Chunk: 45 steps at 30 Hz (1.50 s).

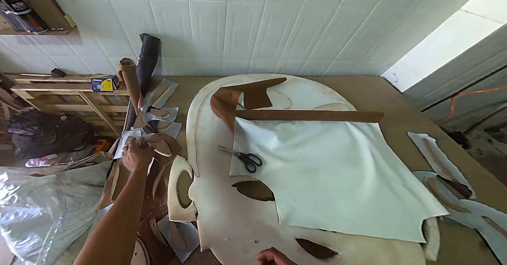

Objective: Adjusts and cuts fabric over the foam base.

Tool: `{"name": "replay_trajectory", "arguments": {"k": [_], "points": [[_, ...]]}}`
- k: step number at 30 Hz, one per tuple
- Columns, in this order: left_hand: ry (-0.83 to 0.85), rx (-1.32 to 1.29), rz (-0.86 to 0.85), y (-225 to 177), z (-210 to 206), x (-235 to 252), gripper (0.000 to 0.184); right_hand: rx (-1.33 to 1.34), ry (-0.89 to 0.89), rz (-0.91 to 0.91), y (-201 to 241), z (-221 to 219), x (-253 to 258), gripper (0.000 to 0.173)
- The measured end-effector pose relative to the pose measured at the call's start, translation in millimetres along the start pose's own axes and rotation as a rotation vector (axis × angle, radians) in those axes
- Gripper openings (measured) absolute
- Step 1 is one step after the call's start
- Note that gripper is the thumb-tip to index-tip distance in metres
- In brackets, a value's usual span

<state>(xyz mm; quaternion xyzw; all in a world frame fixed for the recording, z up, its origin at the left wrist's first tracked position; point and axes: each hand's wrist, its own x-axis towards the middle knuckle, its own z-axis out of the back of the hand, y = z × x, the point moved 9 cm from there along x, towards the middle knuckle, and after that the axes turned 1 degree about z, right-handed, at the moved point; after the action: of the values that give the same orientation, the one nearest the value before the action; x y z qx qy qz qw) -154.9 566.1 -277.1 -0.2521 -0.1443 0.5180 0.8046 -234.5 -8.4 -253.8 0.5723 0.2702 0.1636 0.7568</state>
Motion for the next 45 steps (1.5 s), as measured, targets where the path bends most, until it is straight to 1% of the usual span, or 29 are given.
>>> {"name": "replay_trajectory", "arguments": {"k": [2, 4, 6, 8, 9, 11, 14, 16, 18, 20, 22, 24, 26, 29, 30, 33, 35, 36, 38, 40, 42, 45], "points": [[-0.025, -0.125, -0.079, -5.3, 18.5, -13.3, 0.07, 0.016, -0.016, 0.003, 1.2, 5.8, 11.7, 0.028], [-0.007, -0.239, -0.169, -12.1, 37.4, -41.8, 0.065, -0.036, -0.053, 0.0, 6.5, 14.2, 40.3, 0.026], [-0.001, -0.275, -0.269, -9.5, 54.3, -79.8, 0.058, -0.177, -0.092, 0.016, 19.6, 24.0, 89.6, 0.027], [0.011, -0.285, -0.344, 3.1, 66.3, -125.6, 0.049, -0.394, -0.14, -0.001, 31.6, 36.2, 151.0, 0.031], [0.03, -0.271, -0.344, 11.2, 72.2, -151.0, 0.046, -0.518, -0.161, -0.047, 33.9, 42.5, 180.2, 0.033], [0.104, -0.263, -0.292, 34.7, 78.3, -198.1, 0.041, -0.71, -0.202, -0.126, 28.0, 54.4, 222.1, 0.03], [0.231, -0.364, -0.253, 72.5, 77.0, -260.5, 0.034, -0.867, -0.19, -0.166, 17.7, 60.8, 250.2, 0.027], [0.337, -0.489, -0.229, 88.0, 65.4, -297.4, 0.029, -0.961, -0.182, -0.139, 6.4, 62.2, 274.3, 0.027], [0.456, -0.597, -0.213, 95.7, 49.7, -336.8, 0.027, -0.972, -0.135, -0.121, 0.4, 62.3, 286.4, 0.031], [0.56, -0.606, -0.225, 86.2, 39.3, -372.7, 0.024, -0.94, -0.11, -0.106, -3.6, 64.6, 289.0, 0.026], [0.628, -0.583, -0.285, 62.6, 32.2, -399.7, 0.024, -0.929, -0.107, -0.108, -6.1, 70.6, 287.5, 0.023], [0.683, -0.565, -0.382, 33.2, 28.3, -420.9, 0.026, -0.929, -0.099, -0.136, -12.0, 80.8, 282.1, 0.029], [0.684, -0.542, -0.477, 5.9, 27.5, -443.0, 0.026, -0.951, -0.07, -0.152, -19.7, 86.4, 274.3, 0.036], [0.687, -0.464, -0.567, -31.0, 17.2, -485.9, 0.025, -0.961, -0.075, -0.112, -16.6, 93.3, 269.0, 0.028], [0.685, -0.408, -0.592, -40.5, 8.9, -503.7, 0.025, -0.927, -0.078, -0.098, -12.7, 100.6, 266.4, 0.03], [0.614, -0.187, -0.691, -55.1, -22.7, -563.4, 0.021, -0.696, -0.038, -0.087, -8.0, 137.7, 233.8, 0.034], [0.528, -0.084, -0.759, -51.5, -48.9, -599.5, 0.023, -0.417, -0.013, -0.094, -19.0, 178.4, 188.3, 0.032], [0.502, -0.044, -0.79, -46.6, -62.0, -613.4, 0.028, -0.259, -0.02, -0.082, -25.4, 201.3, 157.3, 0.03], [0.436, 0.023, -0.868, -35.9, -81.8, -633.8, 0.036, 0.004, -0.065, -0.047, -43.5, 250.2, 79.6, 0.027], [0.366, 0.058, -0.915, -33.3, -90.0, -643.5, 0.033, 0.131, -0.126, -0.038, -71.9, 302.4, 1.2, 0.026], [0.332, 0.074, -0.93, -37.6, -90.4, -647.8, 0.027, 0.265, -0.182, -0.037, -110.0, 345.9, -62.0, 0.032], [0.377, 0.132, -0.991, -47.1, -95.2, -659.4, 0.031, 0.414, -0.255, -0.04, -154.9, 389.2, -138.1, 0.033]]}}
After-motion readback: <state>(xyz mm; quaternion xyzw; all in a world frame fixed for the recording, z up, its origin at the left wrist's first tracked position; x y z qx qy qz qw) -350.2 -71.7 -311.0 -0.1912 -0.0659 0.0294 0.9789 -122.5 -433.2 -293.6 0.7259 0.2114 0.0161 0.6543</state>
